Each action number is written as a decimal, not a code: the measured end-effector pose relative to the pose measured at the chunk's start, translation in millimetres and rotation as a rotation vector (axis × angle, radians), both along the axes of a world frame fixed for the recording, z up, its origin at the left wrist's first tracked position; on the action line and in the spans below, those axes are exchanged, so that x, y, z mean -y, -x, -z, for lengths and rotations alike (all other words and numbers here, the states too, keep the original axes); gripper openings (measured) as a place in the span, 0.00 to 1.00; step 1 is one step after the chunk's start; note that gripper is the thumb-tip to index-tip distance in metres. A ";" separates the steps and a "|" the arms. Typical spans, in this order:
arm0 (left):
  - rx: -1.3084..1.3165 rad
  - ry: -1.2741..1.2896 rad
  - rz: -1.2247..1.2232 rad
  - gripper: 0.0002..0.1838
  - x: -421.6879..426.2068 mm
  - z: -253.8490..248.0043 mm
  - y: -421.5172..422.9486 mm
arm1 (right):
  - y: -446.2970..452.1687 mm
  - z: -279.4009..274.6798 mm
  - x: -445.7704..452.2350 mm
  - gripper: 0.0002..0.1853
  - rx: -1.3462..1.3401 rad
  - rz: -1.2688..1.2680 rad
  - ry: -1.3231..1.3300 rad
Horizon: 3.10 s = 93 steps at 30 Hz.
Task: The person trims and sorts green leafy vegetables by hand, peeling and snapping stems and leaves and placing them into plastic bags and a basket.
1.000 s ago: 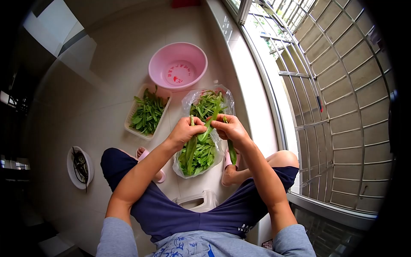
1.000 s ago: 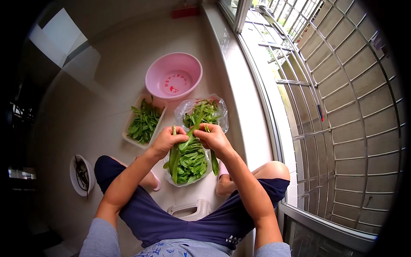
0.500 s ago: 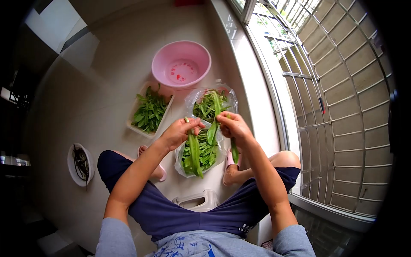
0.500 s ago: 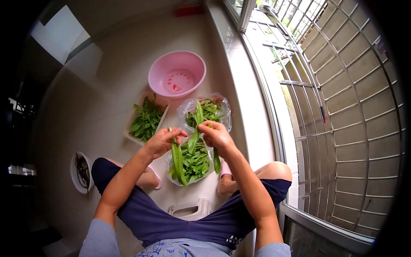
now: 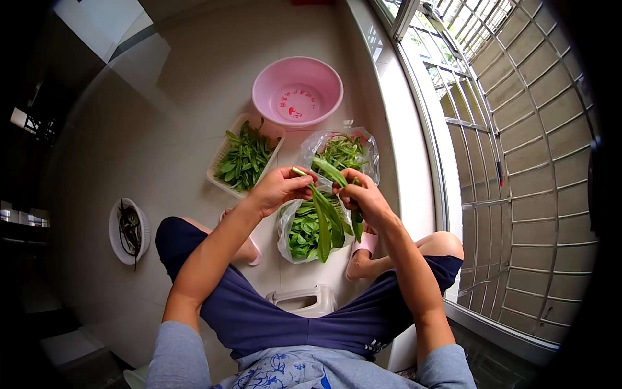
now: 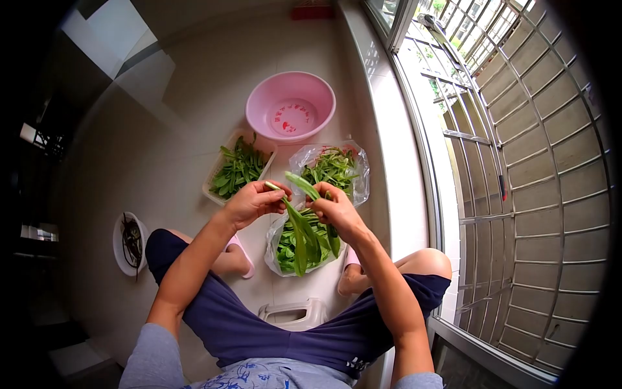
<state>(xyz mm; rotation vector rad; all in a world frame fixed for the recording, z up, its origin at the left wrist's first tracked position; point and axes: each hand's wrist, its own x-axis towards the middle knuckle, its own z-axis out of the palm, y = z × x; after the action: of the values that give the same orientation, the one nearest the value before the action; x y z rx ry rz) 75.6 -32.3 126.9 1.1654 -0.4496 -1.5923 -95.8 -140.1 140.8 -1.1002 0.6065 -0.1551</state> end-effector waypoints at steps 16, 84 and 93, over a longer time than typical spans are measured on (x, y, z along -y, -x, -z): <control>0.300 0.067 0.042 0.06 -1.4 -2.9 9.6 | -11.1 0.2 -5.9 0.09 -0.186 -0.216 0.235; 0.113 0.077 -0.477 0.05 -110.8 -34.0 -102.6 | -233.8 98.5 -4.8 0.08 -0.093 0.182 -0.188; 0.367 0.070 -0.502 0.05 -95.6 -35.6 -96.4 | -170.3 11.4 -22.7 0.12 0.007 -0.112 0.515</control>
<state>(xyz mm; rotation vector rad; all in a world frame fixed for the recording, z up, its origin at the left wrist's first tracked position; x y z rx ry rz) 172.0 63.3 162.5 1.3919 -0.4032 -0.9285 74.5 -117.5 129.5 -1.6275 0.5085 -0.2257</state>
